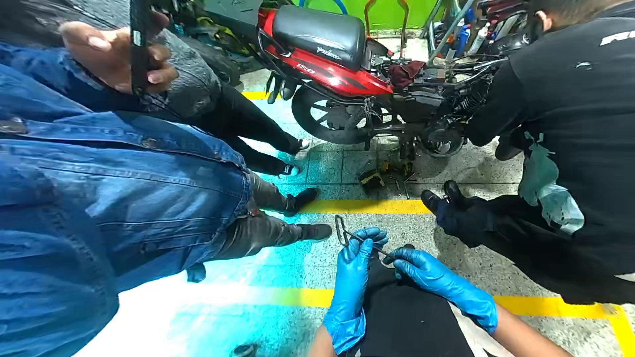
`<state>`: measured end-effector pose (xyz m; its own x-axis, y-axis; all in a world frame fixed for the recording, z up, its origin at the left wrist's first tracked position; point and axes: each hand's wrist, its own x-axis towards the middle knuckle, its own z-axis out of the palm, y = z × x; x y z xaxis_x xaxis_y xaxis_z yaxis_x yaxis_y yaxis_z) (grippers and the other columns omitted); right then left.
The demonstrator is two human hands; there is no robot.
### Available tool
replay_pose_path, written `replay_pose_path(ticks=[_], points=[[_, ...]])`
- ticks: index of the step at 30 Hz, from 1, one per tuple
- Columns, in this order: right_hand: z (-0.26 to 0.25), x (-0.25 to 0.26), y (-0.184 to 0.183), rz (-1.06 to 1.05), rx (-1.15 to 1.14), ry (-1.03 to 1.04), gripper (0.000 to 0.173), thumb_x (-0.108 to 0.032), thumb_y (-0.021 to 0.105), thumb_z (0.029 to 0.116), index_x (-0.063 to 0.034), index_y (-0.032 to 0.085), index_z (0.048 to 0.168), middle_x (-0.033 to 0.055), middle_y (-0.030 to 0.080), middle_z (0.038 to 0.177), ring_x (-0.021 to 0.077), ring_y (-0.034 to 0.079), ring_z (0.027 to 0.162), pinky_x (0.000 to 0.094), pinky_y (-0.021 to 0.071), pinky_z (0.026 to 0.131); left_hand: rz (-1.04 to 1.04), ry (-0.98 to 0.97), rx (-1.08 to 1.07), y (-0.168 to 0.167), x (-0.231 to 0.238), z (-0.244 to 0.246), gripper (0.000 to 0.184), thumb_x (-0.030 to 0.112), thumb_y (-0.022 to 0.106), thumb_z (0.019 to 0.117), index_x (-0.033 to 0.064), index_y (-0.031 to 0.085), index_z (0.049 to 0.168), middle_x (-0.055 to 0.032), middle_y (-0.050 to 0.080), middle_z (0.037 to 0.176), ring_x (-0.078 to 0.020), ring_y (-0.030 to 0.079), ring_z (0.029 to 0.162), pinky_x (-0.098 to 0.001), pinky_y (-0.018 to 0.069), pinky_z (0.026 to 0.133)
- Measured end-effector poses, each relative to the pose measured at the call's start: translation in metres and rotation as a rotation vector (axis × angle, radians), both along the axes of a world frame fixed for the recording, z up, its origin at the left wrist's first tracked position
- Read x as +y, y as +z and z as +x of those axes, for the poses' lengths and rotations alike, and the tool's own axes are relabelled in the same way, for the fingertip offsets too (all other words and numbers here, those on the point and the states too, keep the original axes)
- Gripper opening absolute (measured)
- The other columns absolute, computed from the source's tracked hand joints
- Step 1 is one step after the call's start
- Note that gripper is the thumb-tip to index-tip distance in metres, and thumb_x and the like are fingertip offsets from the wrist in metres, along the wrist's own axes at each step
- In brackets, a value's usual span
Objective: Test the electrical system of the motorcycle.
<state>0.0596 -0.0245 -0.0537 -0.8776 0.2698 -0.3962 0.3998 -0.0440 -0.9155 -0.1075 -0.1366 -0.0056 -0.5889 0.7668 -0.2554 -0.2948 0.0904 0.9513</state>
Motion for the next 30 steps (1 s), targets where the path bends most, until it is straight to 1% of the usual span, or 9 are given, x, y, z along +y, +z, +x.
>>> replay_pose_path(ticks=[4, 6, 9, 12, 16, 19, 22, 26, 30], points=[[-0.003, 0.001, 0.009, 0.050, -0.030, 0.039, 0.037, -0.028, 0.062, 0.1001, -0.0089, 0.065, 0.131, 0.0091, 0.071, 0.109, 0.0170, 0.067, 0.093, 0.0408, 0.0548, 0.087, 0.011, 0.201, -0.061, 0.015, 0.006, 0.007, 0.006, -0.009, 0.068, 0.0883, -0.0068, 0.070, 0.094, -0.0130, 0.075, 0.082, -0.0181, 0.073, 0.075, -0.0292, 0.0618, 0.075], [-0.005, 0.001, 0.011, 0.062, -0.032, 0.052, 0.036, -0.028, 0.063, 0.0992, -0.0091, 0.065, 0.129, 0.0091, 0.070, 0.106, 0.0178, 0.067, 0.092, 0.0416, 0.0545, 0.086, 0.000, 0.242, -0.088, 0.015, 0.009, 0.006, 0.005, -0.006, 0.065, 0.0907, -0.0020, 0.066, 0.089, -0.0073, 0.072, 0.075, -0.0138, 0.070, 0.069, -0.0265, 0.0603, 0.072], [-0.006, 0.002, 0.010, 0.090, -0.035, 0.009, 0.031, -0.026, 0.058, 0.1020, -0.0088, 0.068, 0.125, 0.0078, 0.073, 0.111, 0.0159, 0.068, 0.097, 0.0406, 0.0543, 0.091, 0.003, 0.104, -0.141, 0.003, 0.005, -0.001, 0.026, 0.011, 0.041, 0.1067, -0.0055, 0.060, 0.114, -0.0150, 0.073, 0.100, -0.0220, 0.071, 0.094, -0.0354, 0.0585, 0.088], [-0.005, 0.001, 0.010, 0.100, -0.045, -0.013, 0.030, -0.026, 0.053, 0.1038, -0.0092, 0.070, 0.123, 0.0070, 0.072, 0.106, 0.0151, 0.067, 0.091, 0.0398, 0.0545, 0.087, 0.013, -0.012, -0.219, -0.007, 0.000, -0.001, 0.037, 0.008, 0.037, 0.1041, -0.0084, 0.052, 0.134, -0.0213, 0.067, 0.126, -0.0281, 0.066, 0.115, -0.0404, 0.0544, 0.100], [-0.002, -0.007, 0.012, 0.089, -0.028, 0.017, 0.032, -0.027, 0.059, 0.1023, -0.0089, 0.069, 0.126, 0.0096, 0.073, 0.111, 0.0194, 0.069, 0.095, 0.0443, 0.0553, 0.090, -0.032, 0.169, -0.113, -0.001, -0.001, 0.010, 0.014, -0.005, 0.053, 0.0978, -0.0086, 0.063, 0.107, -0.0157, 0.075, 0.094, -0.0230, 0.074, 0.085, -0.0358, 0.0621, 0.082], [-0.005, -0.005, 0.013, 0.132, -0.009, 0.066, 0.034, -0.027, 0.063, 0.1005, -0.0101, 0.068, 0.130, 0.0137, 0.073, 0.107, 0.0260, 0.070, 0.094, 0.0505, 0.0548, 0.088, -0.008, 0.314, -0.173, 0.000, 0.006, 0.002, 0.012, -0.007, 0.065, 0.0883, 0.0007, 0.058, 0.093, -0.0045, 0.067, 0.076, -0.0121, 0.066, 0.068, -0.0276, 0.0596, 0.069], [-0.003, -0.006, 0.014, 0.196, -0.046, 0.077, 0.036, -0.028, 0.061, 0.1011, -0.0120, 0.066, 0.133, 0.0136, 0.072, 0.106, 0.0270, 0.069, 0.093, 0.0512, 0.0539, 0.087, 0.059, 0.314, -0.307, -0.007, 0.007, -0.005, 0.010, 0.007, 0.049, 0.1022, 0.0069, 0.056, 0.095, 0.0002, 0.063, 0.074, -0.0101, 0.065, 0.067, -0.0278, 0.0598, 0.070], [0.000, -0.005, 0.015, 0.253, -0.104, 0.039, 0.035, -0.028, 0.055, 0.1032, -0.0132, 0.067, 0.133, 0.0108, 0.073, 0.120, 0.0260, 0.070, 0.107, 0.0528, 0.0527, 0.096, 0.146, 0.157, -0.504, -0.015, 0.003, -0.009, 0.032, 0.009, 0.035, 0.1049, -0.0001, 0.057, 0.126, -0.0153, 0.070, 0.117, -0.0256, 0.070, 0.109, -0.0400, 0.0580, 0.092], [0.009, -0.003, 0.010, 0.300, -0.146, 0.029, 0.037, -0.030, 0.055, 0.1031, -0.0142, 0.066, 0.135, 0.0125, 0.073, 0.119, 0.0285, 0.070, 0.106, 0.0549, 0.0525, 0.096, 0.088, 0.129, -0.492, -0.010, 0.005, -0.006, 0.038, 0.000, 0.033, 0.1042, -0.0046, 0.046, 0.140, -0.0198, 0.063, 0.134, -0.0266, 0.065, 0.121, -0.0391, 0.0537, 0.102]])
